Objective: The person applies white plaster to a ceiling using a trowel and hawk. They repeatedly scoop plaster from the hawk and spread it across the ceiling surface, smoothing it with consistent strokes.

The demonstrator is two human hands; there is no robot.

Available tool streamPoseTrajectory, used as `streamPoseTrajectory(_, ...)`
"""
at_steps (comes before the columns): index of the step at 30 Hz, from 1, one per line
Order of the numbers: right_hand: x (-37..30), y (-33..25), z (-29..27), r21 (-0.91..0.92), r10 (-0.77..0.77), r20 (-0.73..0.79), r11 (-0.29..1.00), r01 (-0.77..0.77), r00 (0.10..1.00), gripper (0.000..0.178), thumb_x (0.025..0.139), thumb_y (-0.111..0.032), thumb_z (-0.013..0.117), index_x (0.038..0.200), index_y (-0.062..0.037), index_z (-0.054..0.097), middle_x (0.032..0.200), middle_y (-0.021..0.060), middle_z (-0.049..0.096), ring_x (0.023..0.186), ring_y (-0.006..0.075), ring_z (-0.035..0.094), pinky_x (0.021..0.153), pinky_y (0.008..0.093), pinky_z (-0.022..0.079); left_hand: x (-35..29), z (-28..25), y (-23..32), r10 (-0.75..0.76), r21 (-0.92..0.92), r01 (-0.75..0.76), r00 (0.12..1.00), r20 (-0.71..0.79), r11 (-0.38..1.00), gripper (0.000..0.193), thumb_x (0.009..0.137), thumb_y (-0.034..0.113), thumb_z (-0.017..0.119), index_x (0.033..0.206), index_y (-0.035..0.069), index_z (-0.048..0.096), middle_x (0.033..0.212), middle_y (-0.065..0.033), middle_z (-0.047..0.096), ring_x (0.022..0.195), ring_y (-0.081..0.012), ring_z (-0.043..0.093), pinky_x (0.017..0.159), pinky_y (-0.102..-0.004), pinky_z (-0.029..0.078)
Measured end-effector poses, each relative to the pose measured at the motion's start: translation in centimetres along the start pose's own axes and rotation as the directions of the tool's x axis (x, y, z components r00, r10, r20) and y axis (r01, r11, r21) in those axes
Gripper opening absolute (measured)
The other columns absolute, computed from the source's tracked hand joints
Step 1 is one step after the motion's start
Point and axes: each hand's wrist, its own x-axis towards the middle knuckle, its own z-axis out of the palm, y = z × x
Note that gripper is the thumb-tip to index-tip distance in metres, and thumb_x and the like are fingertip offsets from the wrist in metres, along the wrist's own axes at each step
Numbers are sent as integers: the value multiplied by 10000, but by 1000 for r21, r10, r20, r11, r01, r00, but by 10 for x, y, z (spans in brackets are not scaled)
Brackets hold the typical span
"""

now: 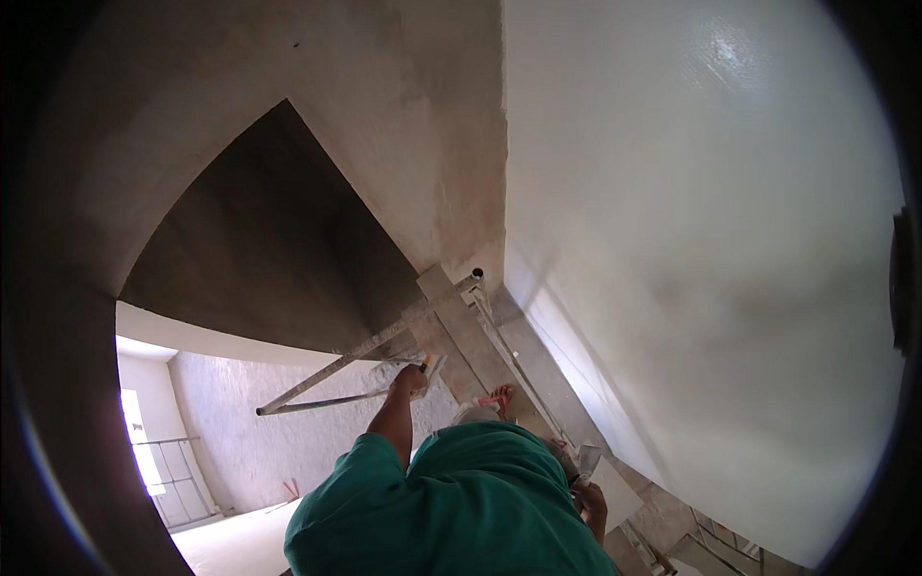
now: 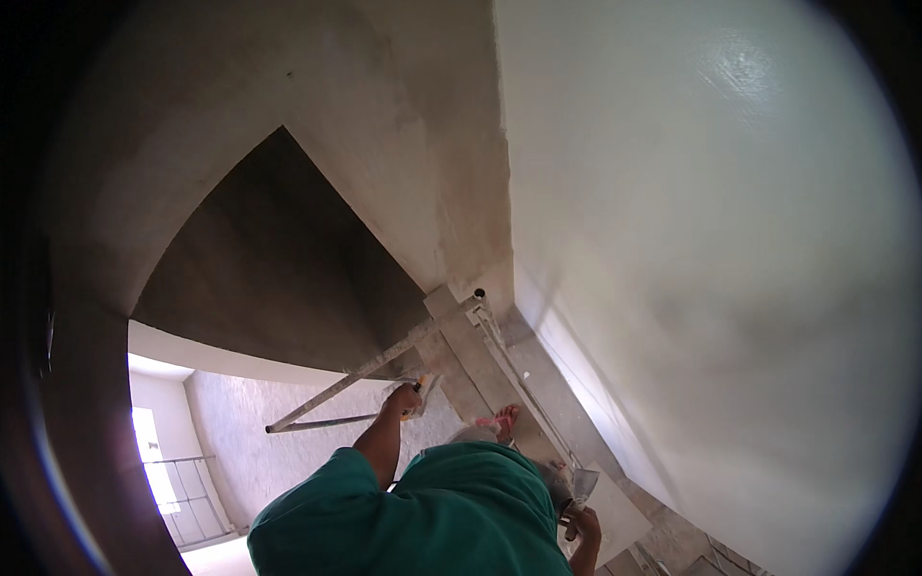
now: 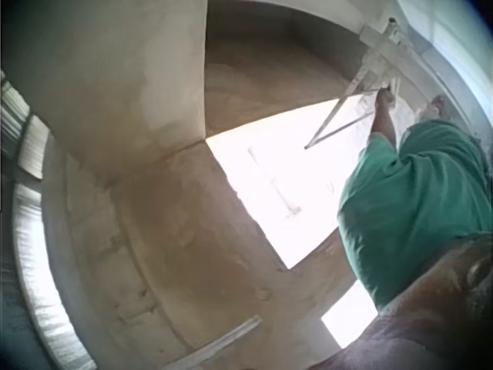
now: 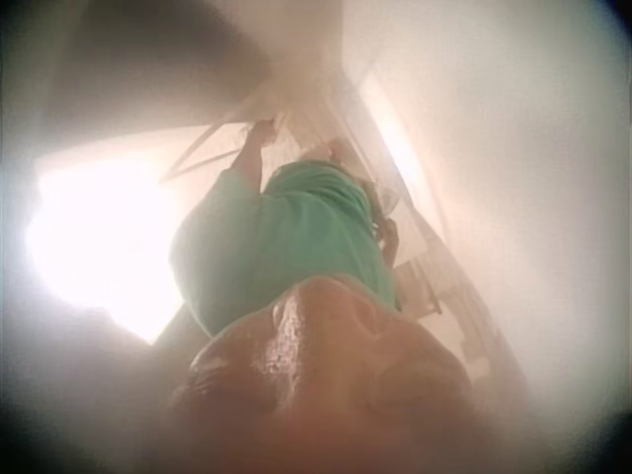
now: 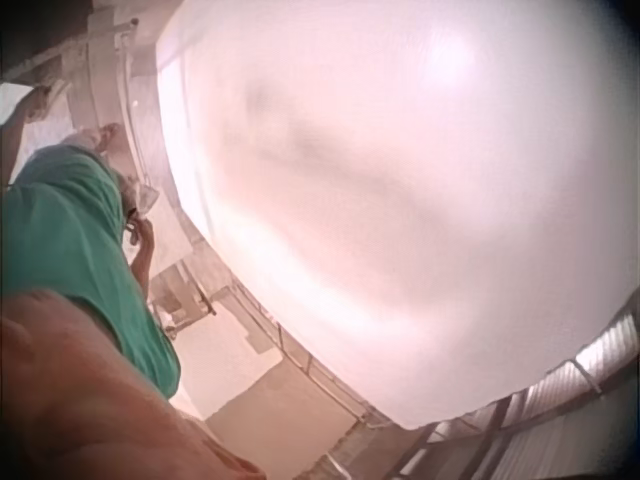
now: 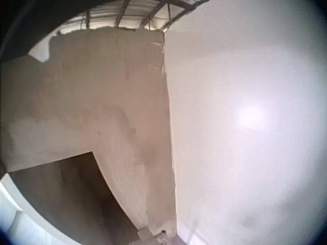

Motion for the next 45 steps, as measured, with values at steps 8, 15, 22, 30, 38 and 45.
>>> streamPoseTrajectory(8,11,-43,8,-131,-64,57,989,71,996,242,744,-15,654,969,69,625,897,161,640,765,296,649,760,478,566,10,-3,-21,-85,46,81,994,71,996,338,738,217,635,982,-12,680,924,-224,692,834,-323,693,731,-420,531)
streamPoseTrajectory(15,20,-62,8,-178,-66,52,981,74,996,257,748,-30,647,987,62,631,914,147,651,806,274,650,735,424,555,-6,21,-28,-32,-160,32,999,6,987,270,693,218,638,819,-18,673,757,-185,688,708,-297,689,657,-393,527)
streamPoseTrajectory(22,12,-62,-15,-259,-4,29,966,12,1000,257,758,-46,658,1002,28,627,932,128,642,776,234,625,756,420,557,-57,48,-31,-131,-128,134,991,36,983,335,718,200,611,962,-18,682,872,-241,686,828,-332,696,734,-418,535)
streamPoseTrajectory(30,43,-5,-58,-2,-36,-30,999,36,999,358,775,-140,724,1102,-15,651,920,61,654,749,182,575,676,355,485,-94,89,-47,-200,-134,201,980,16,970,338,689,226,648,915,-22,689,863,-209,698,815,-303,702,729,-400,545)
streamPoseTrajectory(38,47,24,-96,-47,-18,-228,999,7,974,306,776,-127,754,1064,-67,671,881,45,629,740,195,559,664,396,491,-104,112,-54,-249,-112,248,968,0,962,370,665,251,688,924,-13,701,891,-209,704,825,-294,707,731,-391,556)
streamPoseTrajectory(45,46,27,-111,-70,1,-271,997,-21,963,300,779,-110,750,1059,-42,665,875,56,620,741,224,569,676,410,499,-112,128,-63,-229,-183,214,971,-64,959,351,654,248,691,873,-27,690,813,-182,702,730,-264,702,669,-382,554)
